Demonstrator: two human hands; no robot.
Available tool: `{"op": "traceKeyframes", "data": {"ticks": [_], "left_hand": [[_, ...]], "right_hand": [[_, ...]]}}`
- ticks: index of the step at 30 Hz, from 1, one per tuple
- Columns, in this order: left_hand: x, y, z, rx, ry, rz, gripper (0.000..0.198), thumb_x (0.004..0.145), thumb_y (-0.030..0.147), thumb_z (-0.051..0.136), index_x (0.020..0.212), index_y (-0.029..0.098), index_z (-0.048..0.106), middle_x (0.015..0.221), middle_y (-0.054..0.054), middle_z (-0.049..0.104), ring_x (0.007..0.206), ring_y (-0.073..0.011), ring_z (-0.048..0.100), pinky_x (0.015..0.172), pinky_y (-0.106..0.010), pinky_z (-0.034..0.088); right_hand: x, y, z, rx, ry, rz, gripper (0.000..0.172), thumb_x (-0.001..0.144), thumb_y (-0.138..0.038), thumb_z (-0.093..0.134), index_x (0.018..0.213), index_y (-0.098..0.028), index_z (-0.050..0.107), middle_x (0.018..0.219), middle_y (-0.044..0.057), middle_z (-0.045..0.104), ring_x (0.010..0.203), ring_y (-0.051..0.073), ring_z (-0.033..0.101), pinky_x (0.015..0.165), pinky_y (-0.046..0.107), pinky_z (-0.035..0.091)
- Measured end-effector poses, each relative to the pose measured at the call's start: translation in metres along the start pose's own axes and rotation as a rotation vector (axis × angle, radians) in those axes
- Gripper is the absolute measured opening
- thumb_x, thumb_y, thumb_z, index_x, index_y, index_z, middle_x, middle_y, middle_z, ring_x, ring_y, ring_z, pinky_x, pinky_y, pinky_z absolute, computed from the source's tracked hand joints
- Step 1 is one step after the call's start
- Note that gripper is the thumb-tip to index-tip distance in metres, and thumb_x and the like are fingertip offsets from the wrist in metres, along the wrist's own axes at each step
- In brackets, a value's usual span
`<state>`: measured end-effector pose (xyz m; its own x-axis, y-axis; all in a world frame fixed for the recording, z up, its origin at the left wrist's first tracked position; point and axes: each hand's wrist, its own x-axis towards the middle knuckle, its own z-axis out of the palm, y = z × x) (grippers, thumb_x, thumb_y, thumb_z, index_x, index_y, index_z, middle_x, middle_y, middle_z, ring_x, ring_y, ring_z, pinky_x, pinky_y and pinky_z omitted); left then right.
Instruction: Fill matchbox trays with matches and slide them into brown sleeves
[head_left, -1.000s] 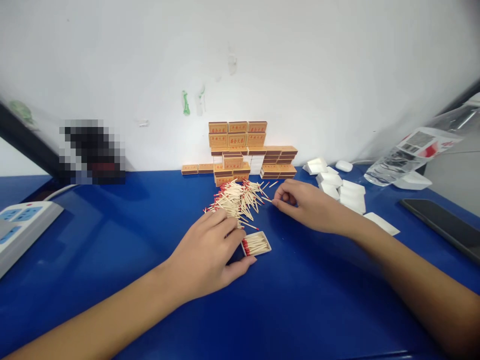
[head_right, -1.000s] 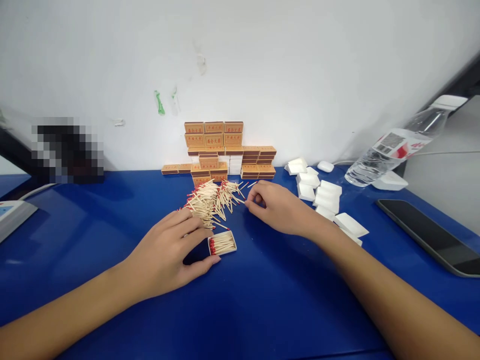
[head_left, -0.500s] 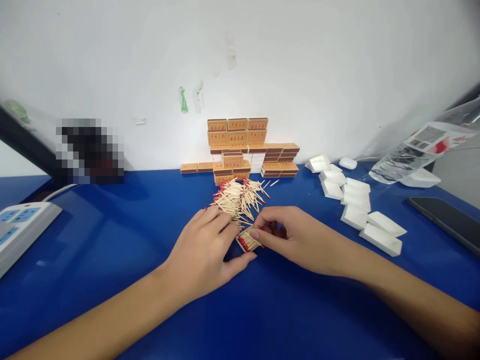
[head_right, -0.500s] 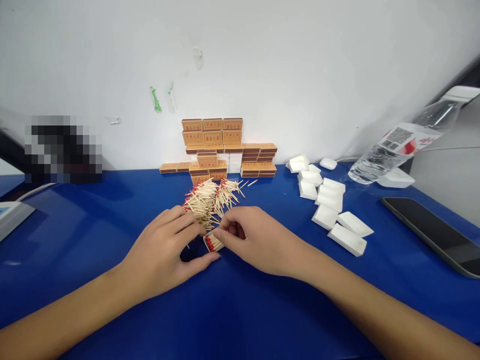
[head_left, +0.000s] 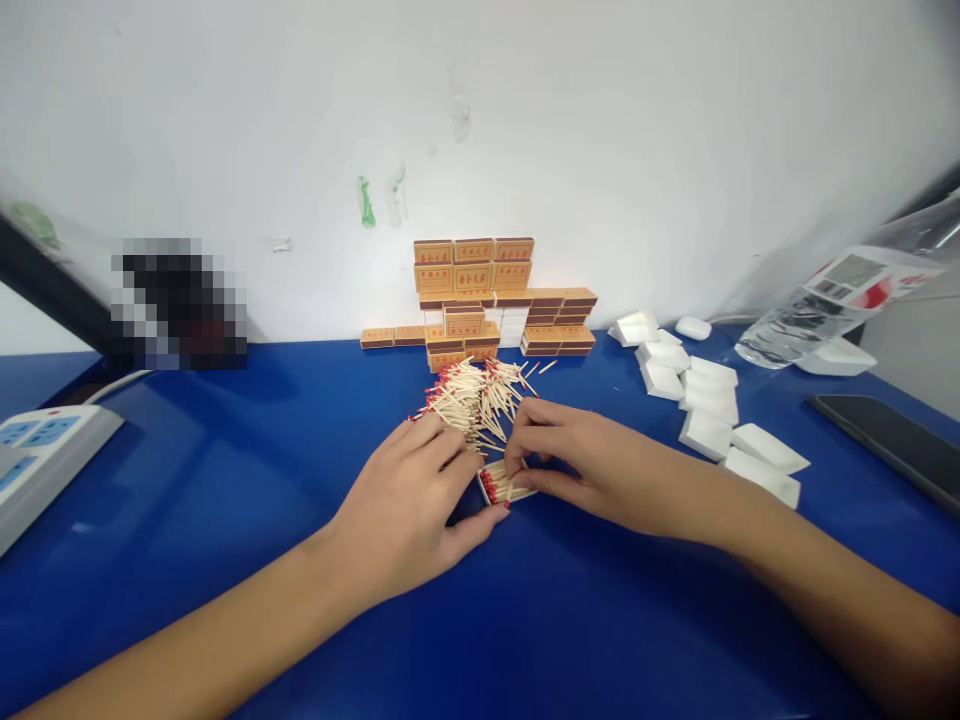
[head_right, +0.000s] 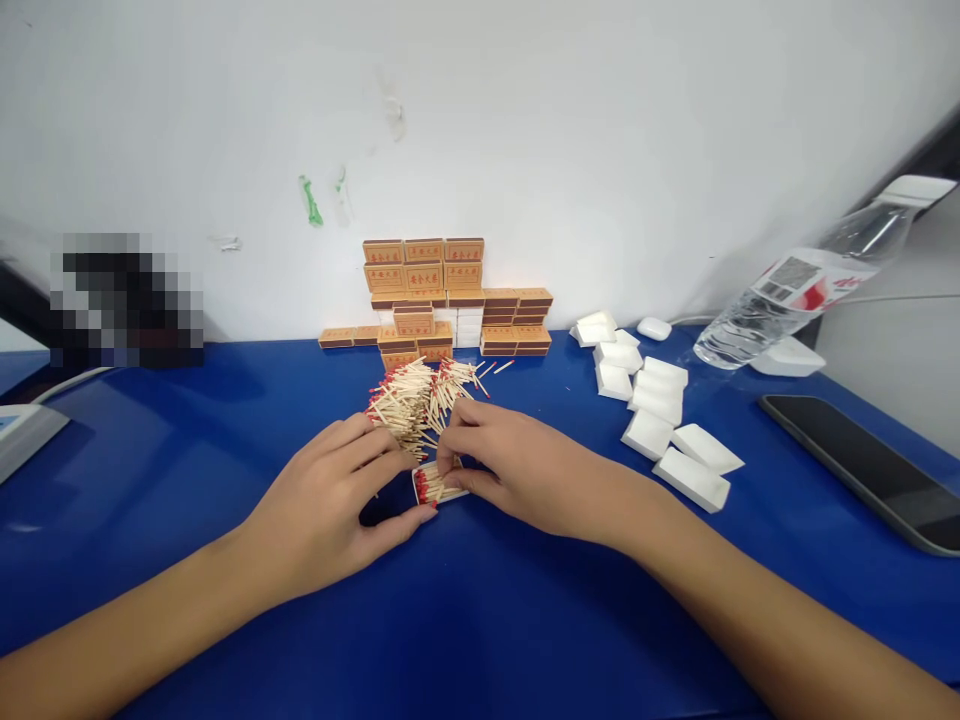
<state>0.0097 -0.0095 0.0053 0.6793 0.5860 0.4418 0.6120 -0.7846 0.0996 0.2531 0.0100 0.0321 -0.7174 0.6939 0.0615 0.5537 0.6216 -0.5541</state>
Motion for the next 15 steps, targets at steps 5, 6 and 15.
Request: {"op": "traceKeyframes", "data": {"ticks": [5,6,15], "left_hand": [[0.001,0.001,0.001,0.003,-0.004,-0.001,0.029,0.096,0.042,0.067,0.102,0.014,0.071,0.095,-0.009,0.068,0.096,-0.0286,0.061,0.086,-0.047,0.054],[0.001,0.0,0.001,0.003,-0.004,0.002,0.029,0.096,0.042,0.067,0.102,0.014,0.071,0.096,-0.009,0.068,0.096,-0.0286,0.061,0.086,-0.047,0.054],[-0.001,-0.001,0.001,0.006,0.015,0.012,0.03,0.096,0.042,0.067,0.106,0.014,0.071,0.097,-0.01,0.069,0.096,-0.0288,0.062,0.086,-0.047,0.054]], "right_hand": [[-0.001,0.001,0.002,-0.038,-0.029,0.042,0.015,0.105,-0.025,0.052,0.099,-0.02,0.065,0.105,0.007,0.061,0.09,0.02,0.06,0.078,0.033,0.048],[-0.001,0.001,0.003,-0.044,-0.032,0.049,0.016,0.106,-0.026,0.051,0.099,-0.019,0.064,0.105,0.007,0.061,0.09,0.02,0.06,0.079,0.034,0.048],[0.002,0.01,0.0,-0.092,0.134,0.049,0.016,0.103,-0.027,0.056,0.091,-0.02,0.064,0.092,0.004,0.063,0.079,0.017,0.058,0.071,0.03,0.045]]}}
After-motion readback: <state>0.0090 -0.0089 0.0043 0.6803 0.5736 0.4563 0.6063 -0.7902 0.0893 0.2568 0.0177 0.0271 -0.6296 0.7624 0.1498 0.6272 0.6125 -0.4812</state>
